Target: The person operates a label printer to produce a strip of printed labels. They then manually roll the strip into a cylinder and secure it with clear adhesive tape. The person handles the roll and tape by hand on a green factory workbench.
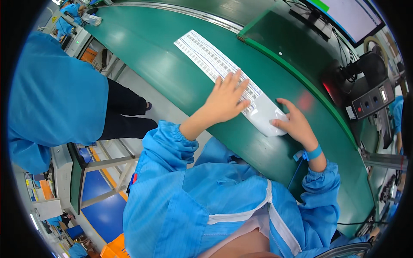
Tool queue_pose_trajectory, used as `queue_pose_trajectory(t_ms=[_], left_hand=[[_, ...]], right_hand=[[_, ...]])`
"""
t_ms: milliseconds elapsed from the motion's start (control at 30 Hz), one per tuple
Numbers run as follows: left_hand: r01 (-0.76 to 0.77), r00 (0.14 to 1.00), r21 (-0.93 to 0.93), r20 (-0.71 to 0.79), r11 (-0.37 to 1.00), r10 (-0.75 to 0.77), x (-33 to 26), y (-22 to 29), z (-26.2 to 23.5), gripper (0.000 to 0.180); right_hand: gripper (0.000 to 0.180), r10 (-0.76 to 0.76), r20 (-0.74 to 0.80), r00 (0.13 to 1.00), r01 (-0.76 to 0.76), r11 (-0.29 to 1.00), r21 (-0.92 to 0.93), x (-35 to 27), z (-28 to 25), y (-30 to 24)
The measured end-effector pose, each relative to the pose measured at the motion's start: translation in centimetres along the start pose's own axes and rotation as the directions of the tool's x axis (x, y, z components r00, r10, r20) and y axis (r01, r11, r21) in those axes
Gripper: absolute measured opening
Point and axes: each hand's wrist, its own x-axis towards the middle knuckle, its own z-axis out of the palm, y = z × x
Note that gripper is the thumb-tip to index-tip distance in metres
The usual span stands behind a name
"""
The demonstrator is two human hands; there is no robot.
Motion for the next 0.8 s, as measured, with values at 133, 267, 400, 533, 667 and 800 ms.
queue_pose_trajectory(t_ms=[133, 267, 400, 533, 667, 800], left_hand=[[0.004, 0.997, 0.035, -0.08, 0.999, -0.001, -0.4, 0.5, 1.3, 0.059], [0.027, 0.996, 0.062, -0.089, 0.998, -0.021, -0.3, 1.0, 1.1, 0.061], [0.098, 0.989, 0.027, -0.11, 0.995, -0.094, -0.1, -1.1, 1.1, 0.062], [0.275, 0.959, 0.104, -0.101, 0.956, -0.265, 0.7, -7.1, -0.8, 0.065], [0.399, 0.917, 0.16, -0.097, 0.903, -0.388, 1.3, -14.3, -2.7, 0.07], [0.408, 0.913, 0.157, -0.073, 0.899, -0.401, 1.7, -17.3, -3.7, 0.068]], right_hand=[[0.063, -0.349, -0.222, 0.91, 0.182, 0.819, -0.544, -0.5, 0.7, -0.8], [0.068, -0.577, 0.019, 0.816, 0.464, 0.636, -0.617, -0.8, 4.2, -1.4], [0.073, -0.474, 0.18, 0.862, 0.484, 0.662, -0.572, -0.4, 5.7, -0.5], [0.075, -0.411, 0.212, 0.887, 0.454, 0.684, -0.571, -0.4, 5.4, -1.4], [0.078, -0.381, 0.248, 0.891, 0.453, 0.693, -0.561, 0.0, 5.4, -1.5], [0.079, -0.343, 0.279, 0.897, 0.442, 0.705, -0.554, 0.2, 5.1, -1.9]])
